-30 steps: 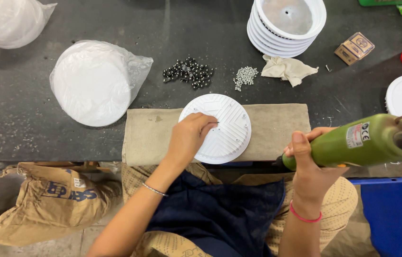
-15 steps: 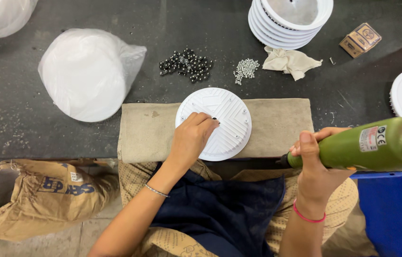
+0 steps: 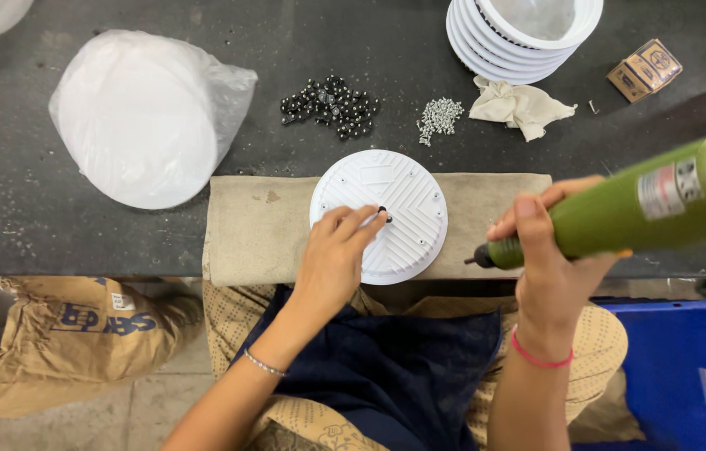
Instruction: The person assembles white plastic light fixture components by inserting small metal fasteners into pre-drilled holes using a green handheld tool. They handle multiple circular parts, align them, and secure them with fasteners, then place the assembled units aside.
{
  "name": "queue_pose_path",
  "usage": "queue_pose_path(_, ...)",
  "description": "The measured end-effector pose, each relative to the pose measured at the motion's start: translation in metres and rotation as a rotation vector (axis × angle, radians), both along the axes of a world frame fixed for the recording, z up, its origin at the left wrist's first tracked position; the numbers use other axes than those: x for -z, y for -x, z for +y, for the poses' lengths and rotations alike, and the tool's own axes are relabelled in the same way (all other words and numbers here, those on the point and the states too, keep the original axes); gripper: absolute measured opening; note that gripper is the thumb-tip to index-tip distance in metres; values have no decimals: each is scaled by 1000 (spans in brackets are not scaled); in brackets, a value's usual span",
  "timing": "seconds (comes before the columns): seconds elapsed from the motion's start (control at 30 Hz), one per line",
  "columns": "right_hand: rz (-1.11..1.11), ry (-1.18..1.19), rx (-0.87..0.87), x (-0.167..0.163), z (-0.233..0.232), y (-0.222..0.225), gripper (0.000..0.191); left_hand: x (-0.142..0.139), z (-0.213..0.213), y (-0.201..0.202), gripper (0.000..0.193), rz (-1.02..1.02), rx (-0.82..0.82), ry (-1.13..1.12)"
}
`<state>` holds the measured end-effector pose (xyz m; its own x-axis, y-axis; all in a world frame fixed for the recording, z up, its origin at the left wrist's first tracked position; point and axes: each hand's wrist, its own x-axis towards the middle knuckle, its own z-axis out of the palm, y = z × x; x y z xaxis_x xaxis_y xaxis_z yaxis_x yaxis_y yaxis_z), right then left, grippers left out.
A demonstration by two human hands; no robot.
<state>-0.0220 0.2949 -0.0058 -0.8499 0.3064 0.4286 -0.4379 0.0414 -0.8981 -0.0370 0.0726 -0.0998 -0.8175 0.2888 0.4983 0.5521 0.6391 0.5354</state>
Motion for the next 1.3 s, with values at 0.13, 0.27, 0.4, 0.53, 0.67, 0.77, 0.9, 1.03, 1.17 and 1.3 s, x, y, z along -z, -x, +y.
queue_pose_path(0.13, 2, 72, -64, -14, -22, 20, 17, 2, -3, -8, 58, 28, -20, 66)
queue_pose_path(0.27, 32, 158, -160, -16, -52, 34, 18, 3, -11, -7, 59, 13, 5, 68)
queue_pose_path(0.4, 41, 196, -187, -7, -79, 47, 17, 5, -14, -8, 52, 0, -13, -53)
queue_pose_path(0.53, 25, 164, -184, 1, -93, 51, 17, 9, -14, -9, 53, -10, -30, -103)
queue_pose_path(0.67, 27, 148, -189, 5, -99, 52, 17, 13, -17, -10, 53, 5, -35, -139)
queue_pose_path(0.77, 38, 133, -183, 7, -103, 51, 17, 14, -19, -10, 52, 5, -36, -129)
queue_pose_path(0.9, 27, 118, -176, 7, -106, 53, 16, 16, -21, -10, 53, 12, -39, -122)
queue_pose_path(1.03, 39, 88, -166, 8, -109, 54, 16, 17, -22, -10, 53, 19, -46, -118)
queue_pose_path(1.17, 35, 87, -180, 10, -111, 53, 17, 18, -23, -10, 54, 24, -47, -111)
queue_pose_path(1.3, 9, 132, -187, 11, -113, 52, 17, 19, -26, -9, 52, 34, -36, -124)
